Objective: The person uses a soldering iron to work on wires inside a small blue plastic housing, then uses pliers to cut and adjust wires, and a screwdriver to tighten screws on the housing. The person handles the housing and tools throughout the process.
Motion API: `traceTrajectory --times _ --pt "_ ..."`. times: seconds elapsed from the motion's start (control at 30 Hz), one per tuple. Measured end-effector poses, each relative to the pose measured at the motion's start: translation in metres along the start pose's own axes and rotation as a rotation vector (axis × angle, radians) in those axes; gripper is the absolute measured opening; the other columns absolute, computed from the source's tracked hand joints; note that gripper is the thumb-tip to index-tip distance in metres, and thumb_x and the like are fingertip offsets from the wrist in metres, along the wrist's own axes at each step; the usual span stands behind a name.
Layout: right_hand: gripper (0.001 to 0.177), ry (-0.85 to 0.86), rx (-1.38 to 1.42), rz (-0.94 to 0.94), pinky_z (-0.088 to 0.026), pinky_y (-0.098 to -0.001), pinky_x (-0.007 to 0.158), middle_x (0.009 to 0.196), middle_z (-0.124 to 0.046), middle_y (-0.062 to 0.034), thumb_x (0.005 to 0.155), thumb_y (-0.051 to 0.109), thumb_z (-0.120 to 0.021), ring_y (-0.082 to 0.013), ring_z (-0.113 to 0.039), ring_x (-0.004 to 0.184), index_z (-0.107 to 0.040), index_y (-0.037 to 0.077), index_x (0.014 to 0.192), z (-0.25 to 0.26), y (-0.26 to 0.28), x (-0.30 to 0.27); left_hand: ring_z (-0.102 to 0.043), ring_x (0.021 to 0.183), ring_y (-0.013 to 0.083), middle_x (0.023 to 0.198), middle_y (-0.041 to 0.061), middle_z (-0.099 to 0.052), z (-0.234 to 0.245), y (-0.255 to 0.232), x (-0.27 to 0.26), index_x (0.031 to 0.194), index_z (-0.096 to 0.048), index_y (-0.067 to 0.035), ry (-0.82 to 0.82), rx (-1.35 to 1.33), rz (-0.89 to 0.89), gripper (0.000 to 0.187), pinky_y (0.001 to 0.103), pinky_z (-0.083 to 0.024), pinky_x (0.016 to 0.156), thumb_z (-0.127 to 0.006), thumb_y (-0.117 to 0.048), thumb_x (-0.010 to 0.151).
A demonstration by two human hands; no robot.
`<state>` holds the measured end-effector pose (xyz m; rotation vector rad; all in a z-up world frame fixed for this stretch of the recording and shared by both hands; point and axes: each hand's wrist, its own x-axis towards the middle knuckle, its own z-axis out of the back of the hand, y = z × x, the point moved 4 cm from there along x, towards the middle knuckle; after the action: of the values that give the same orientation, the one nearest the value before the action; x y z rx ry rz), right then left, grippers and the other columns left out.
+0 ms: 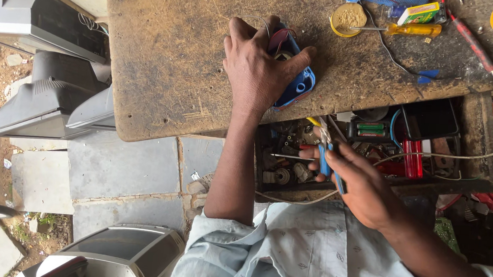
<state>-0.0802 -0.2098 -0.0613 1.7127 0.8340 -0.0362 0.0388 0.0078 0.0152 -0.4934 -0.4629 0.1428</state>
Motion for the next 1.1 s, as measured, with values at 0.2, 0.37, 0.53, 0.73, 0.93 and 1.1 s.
traceTrajectory --times 0.2,0.37,0.53,0.73,0.93,1.1 --pt "0.048 -0.434 -1.095 0.807 -0.050 -0.0430 0.091 0.114 -0.061 -0.0170 0.102 0.015 -0.065 -0.0313 -0.060 0.103 -0.054 -0.003 0.145 -0.035 0.048 -0.004 -0.055 0.111 0.0355 0.114 0.014 -0.049 -0.001 0.000 -0.001 0.122 -0.074 -0.012 -0.003 -0.001 0.011 0.074 0.055 -0.054 0.084 -0.089 -0.060 0.067" --pt "0.047 -0.547 -1.281 0.902 -0.053 -0.0428 0.084 0.112 -0.061 -0.0167 0.097 0.019 -0.076 -0.0327 -0.062 0.102 -0.060 -0.001 0.137 -0.047 0.061 0.000 -0.055 0.111 0.0341 0.113 0.014 -0.048 -0.003 0.001 0.001 0.119 -0.074 -0.012 0.039 0.005 0.047 0.073 0.054 -0.055 0.080 -0.088 -0.062 0.067" --pt "0.044 -0.595 -1.387 0.942 -0.057 -0.0398 0.080 0.109 -0.062 -0.0147 0.097 0.020 -0.079 -0.0300 -0.065 0.097 -0.064 -0.001 0.132 -0.049 0.061 0.005 -0.054 0.112 0.0358 0.115 0.015 -0.048 -0.002 0.000 0.000 0.123 -0.073 -0.011 -0.006 0.017 0.006 0.077 0.056 -0.053 0.082 -0.089 -0.062 0.067" --pt "0.044 -0.584 -1.401 0.956 -0.058 -0.0385 0.079 0.108 -0.063 -0.0146 0.097 0.019 -0.079 -0.0291 -0.067 0.095 -0.064 -0.002 0.132 -0.051 0.059 0.009 -0.054 0.113 0.0356 0.117 0.014 -0.049 -0.004 0.001 0.000 0.124 -0.073 -0.012 -0.009 0.014 0.026 0.077 0.056 -0.053 0.084 -0.089 -0.061 0.066" --pt "0.045 -0.599 -1.432 0.952 -0.059 -0.0383 0.079 0.109 -0.063 -0.0151 0.097 0.019 -0.079 -0.0292 -0.067 0.096 -0.064 -0.002 0.133 -0.052 0.058 0.010 -0.053 0.112 0.0358 0.116 0.015 -0.049 -0.004 0.002 0.000 0.123 -0.074 -0.011 -0.013 0.003 0.014 0.078 0.057 -0.051 0.083 -0.089 -0.061 0.065" --pt "0.045 -0.634 -1.569 0.949 -0.057 -0.0354 0.065 0.110 -0.061 -0.0148 0.098 0.023 -0.078 -0.0280 -0.064 0.088 -0.065 0.000 0.135 -0.058 0.063 0.007 -0.053 0.113 0.0354 0.118 0.015 -0.049 -0.003 0.002 -0.001 0.115 -0.076 -0.010 -0.003 -0.022 0.025 0.071 0.056 -0.052 0.084 -0.089 -0.060 0.066"
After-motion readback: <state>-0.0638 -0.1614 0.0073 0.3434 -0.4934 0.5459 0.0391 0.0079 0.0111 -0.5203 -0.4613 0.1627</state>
